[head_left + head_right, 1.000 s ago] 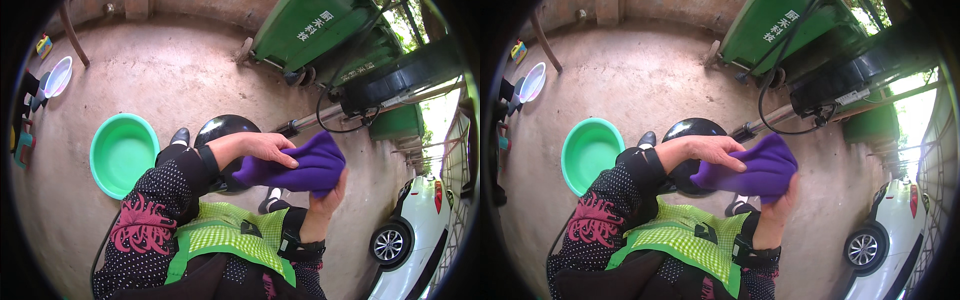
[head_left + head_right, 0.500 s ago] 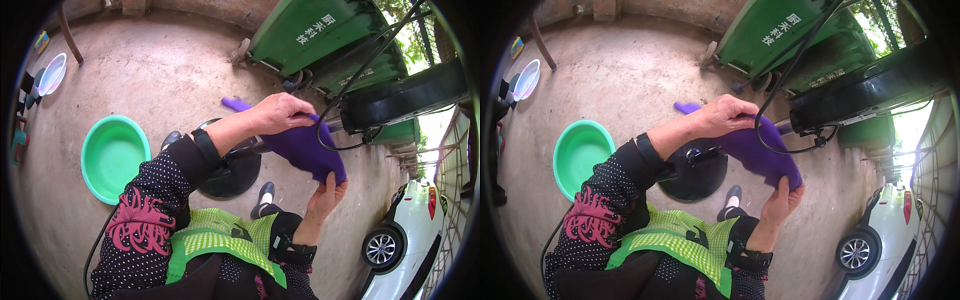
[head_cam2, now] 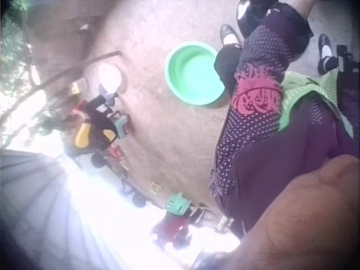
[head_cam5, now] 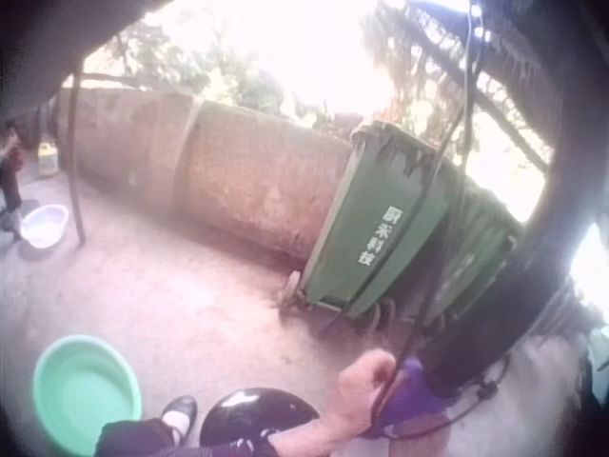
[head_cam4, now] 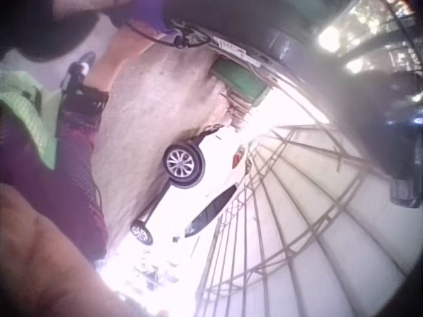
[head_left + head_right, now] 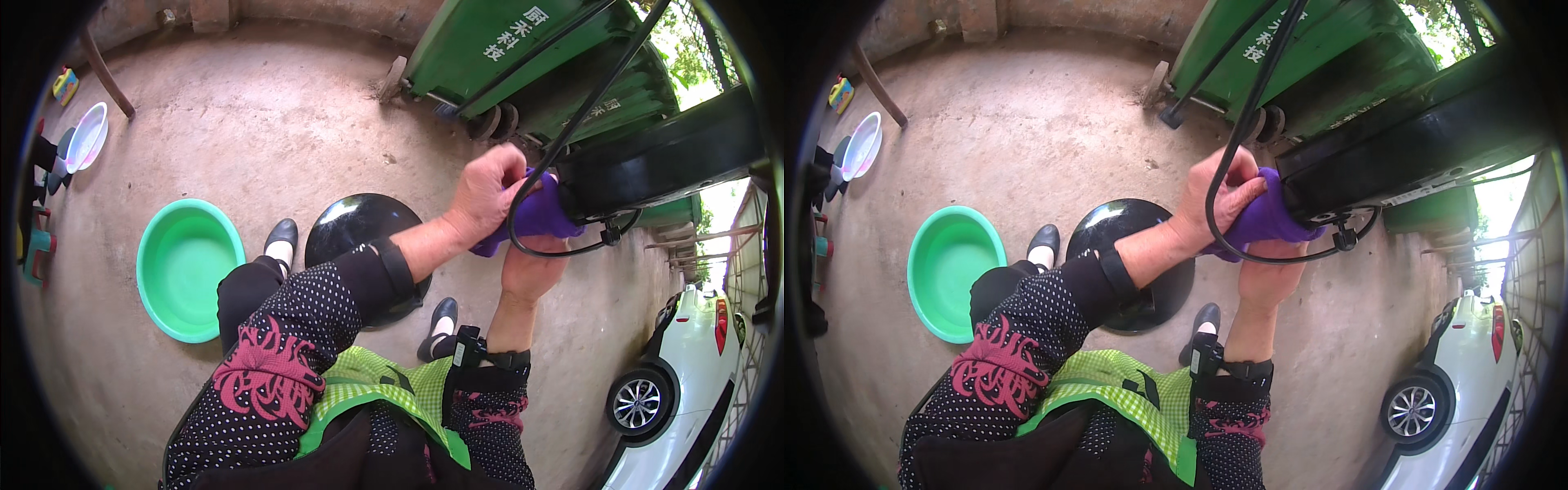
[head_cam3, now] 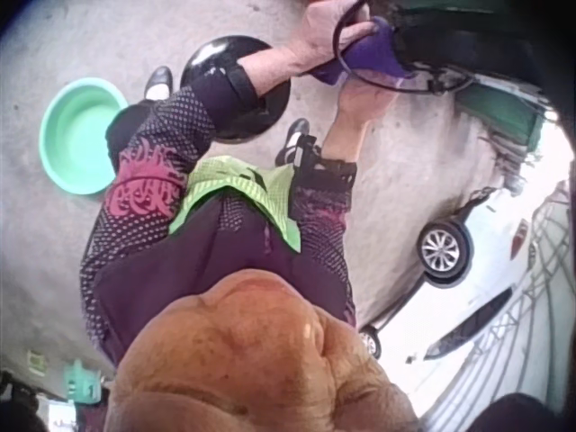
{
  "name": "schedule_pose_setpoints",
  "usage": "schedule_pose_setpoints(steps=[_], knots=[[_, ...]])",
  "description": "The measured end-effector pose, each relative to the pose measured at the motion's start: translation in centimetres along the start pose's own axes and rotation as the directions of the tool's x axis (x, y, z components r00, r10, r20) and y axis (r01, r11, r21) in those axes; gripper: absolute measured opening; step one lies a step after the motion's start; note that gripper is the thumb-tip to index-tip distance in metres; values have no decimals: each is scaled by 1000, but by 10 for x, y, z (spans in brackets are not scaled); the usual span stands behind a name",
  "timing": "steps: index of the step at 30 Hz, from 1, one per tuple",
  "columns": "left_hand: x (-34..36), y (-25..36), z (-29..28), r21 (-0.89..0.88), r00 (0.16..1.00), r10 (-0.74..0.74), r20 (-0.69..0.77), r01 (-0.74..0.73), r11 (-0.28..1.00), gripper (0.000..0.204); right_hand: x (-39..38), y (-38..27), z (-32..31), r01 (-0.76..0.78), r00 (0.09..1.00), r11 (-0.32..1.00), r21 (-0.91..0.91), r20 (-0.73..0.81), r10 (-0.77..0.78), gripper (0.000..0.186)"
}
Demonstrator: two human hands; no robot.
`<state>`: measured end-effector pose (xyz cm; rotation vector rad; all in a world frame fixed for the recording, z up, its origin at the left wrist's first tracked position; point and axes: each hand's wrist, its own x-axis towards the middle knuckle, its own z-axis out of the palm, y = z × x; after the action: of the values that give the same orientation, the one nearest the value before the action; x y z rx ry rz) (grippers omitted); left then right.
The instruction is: The person wipes the base and pole of a standing fan with a purple cloth. They repeatedly rub the circular base and the lower pole, occasionally lifting the cloth to reposition it, while a green basin sits nearby.
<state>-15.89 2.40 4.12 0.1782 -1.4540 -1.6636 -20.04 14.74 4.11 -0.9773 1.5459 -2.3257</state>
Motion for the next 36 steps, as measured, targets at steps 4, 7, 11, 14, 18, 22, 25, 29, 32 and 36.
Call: schedule_pose_setpoints(steps=[4,7,11,14,18,22,25,29,32,36], knots=[[-16,-13,8,-207,999,35,39,-26,978,21,1,9,15,187,974,982,-8,134,-184,57],[-33,-29,-5,-89,969,158,191,-143,986,33,3,26,24,70,984,993,-91,-156,-84,51],[-47,-50,-19,51,922,150,358,-180,982,44,6,38,23,19,970,993,-120,-240,-48,28],[-49,-61,-23,114,913,147,381,-204,972,45,7,46,19,4,976,975,-221,-213,-52,18],[-59,-69,-33,157,909,152,387,-228,961,49,1,51,16,22,986,952,-306,-148,-71,21],[-76,-75,-43,236,933,106,344,-195,952,56,-11,58,19,-60,989,952,-302,-148,15,29],[-88,-80,-47,288,944,77,320,-174,942,60,-21,63,19,-92,990,942,-321,-133,51,33],[-98,-88,-55,276,950,13,311,-103,956,65,-39,68,15,-203,974,894,-400,-173,143,41],[-106,-94,-67,318,947,29,320,-136,938,67,-52,70,14,-273,958,916,-295,-167,232,44],[-119,-97,-79,346,943,9,332,-131,929,70,-67,67,16,-232,971,939,-253,-117,208,52]])
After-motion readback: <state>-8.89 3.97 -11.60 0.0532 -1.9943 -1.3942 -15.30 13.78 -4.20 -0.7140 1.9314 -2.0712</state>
